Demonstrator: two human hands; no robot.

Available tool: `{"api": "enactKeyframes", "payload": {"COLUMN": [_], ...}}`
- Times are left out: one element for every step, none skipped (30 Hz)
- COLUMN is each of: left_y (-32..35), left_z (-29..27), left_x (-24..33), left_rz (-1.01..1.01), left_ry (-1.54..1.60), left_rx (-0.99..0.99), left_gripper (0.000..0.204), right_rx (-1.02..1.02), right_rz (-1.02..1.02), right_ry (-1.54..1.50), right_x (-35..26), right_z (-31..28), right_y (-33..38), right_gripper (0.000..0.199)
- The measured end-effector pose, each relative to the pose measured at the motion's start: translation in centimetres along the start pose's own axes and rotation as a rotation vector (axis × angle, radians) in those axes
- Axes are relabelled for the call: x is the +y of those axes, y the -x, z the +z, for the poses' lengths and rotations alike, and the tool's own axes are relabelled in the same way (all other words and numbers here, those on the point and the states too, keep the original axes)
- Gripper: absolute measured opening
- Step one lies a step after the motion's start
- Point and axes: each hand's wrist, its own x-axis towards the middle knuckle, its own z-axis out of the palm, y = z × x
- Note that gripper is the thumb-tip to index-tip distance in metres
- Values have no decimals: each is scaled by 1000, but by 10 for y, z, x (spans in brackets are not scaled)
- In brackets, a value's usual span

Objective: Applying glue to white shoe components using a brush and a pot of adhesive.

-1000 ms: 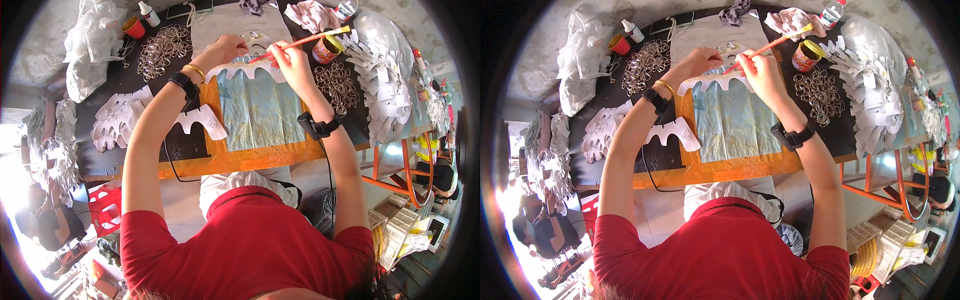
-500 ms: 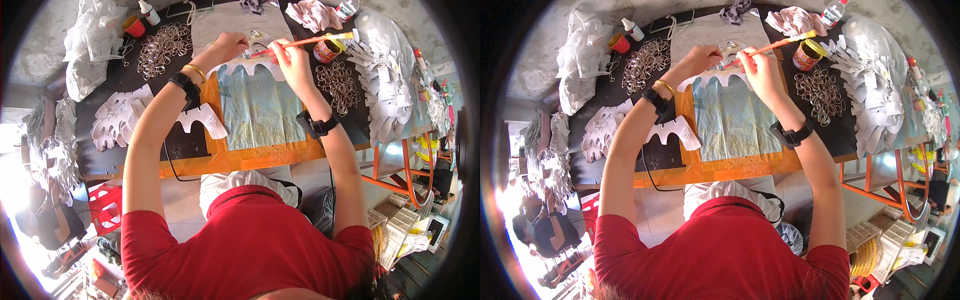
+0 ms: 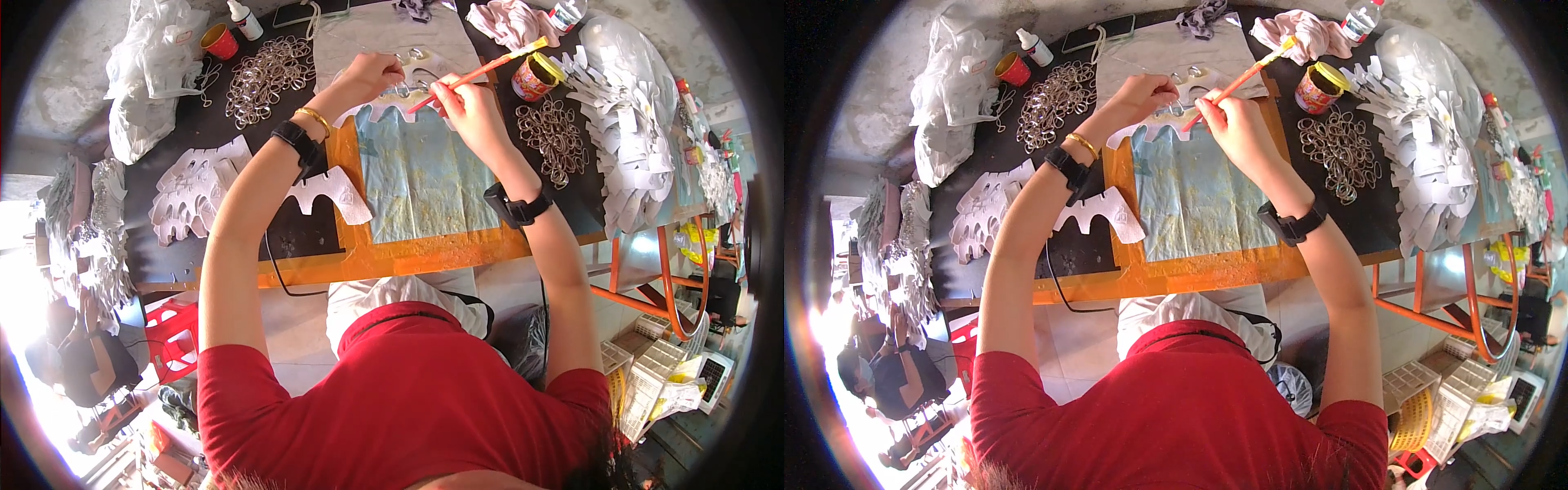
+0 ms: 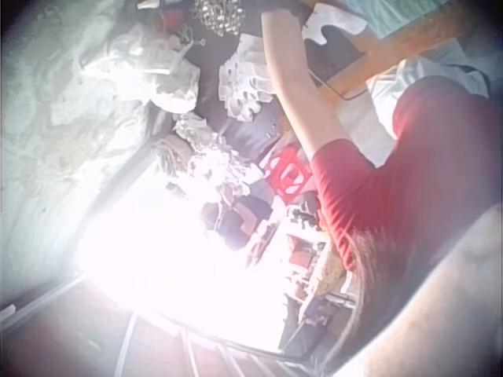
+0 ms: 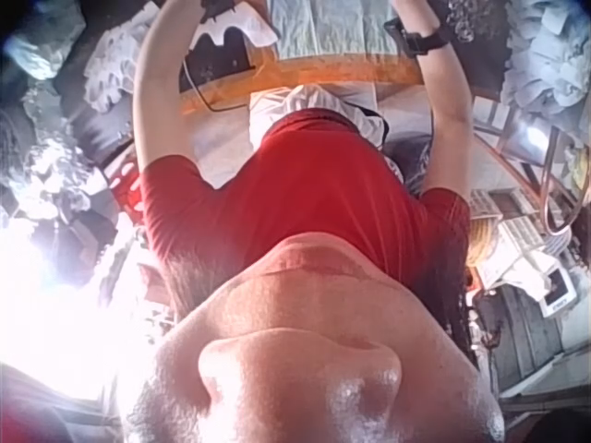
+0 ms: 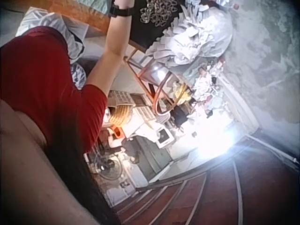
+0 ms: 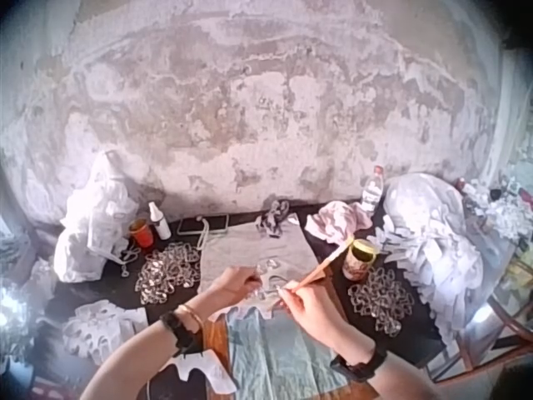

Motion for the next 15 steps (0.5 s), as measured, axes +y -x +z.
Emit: {"api": "enactKeyframes", "payload": {"left_y": [1,1,2,3,4,4,4,4,4,4,4,3,3,3,3], "left_z": [0,2,2,2,2,2,2,3,5,6,7,8,10,10,11], "left_x": [3,7,10,13,16,15,13,13,12,11,10,8,6,5,3], "left_rz": [0,-8,-16,-15,-18,-23,-23,-26,-28,-28,-21,-13,-13,-3,7], "left_ry": [1,-50,-101,-101,-98,-96,-97,-99,-100,-99,-106,-113,-113,-83,-52], "left_rx": [-1,-4,-6,-6,-10,-11,-10,9,27,27,37,48,48,57,66], "left_gripper": [16,17,18,18,19,20,20,19,19,19,19,18,18,18,17], "right_rx": [0,1,2,3,2,-1,-1,-9,-16,-16,-6,5,5,81,156], "right_rz": [1,4,7,7,-2,-14,-16,-11,-5,-5,7,19,19,-12,-43], "right_ry": [0,2,4,5,13,19,19,14,9,9,-6,-21,-21,-58,-94], "right_x": [0,0,-1,0,0,0,-1,-2,-3,-2,-1,-2,-3,-5,-7], "right_z": [0,-1,-1,-1,-1,-1,-1,-2,-2,-2,-1,0,1,2,2], "right_y": [1,1,1,1,2,1,1,1,2,2,2,1,1,0,0], "right_gripper": [22,22,22,22,22,22,22,22,22,22,22,22,22,22,22]}}
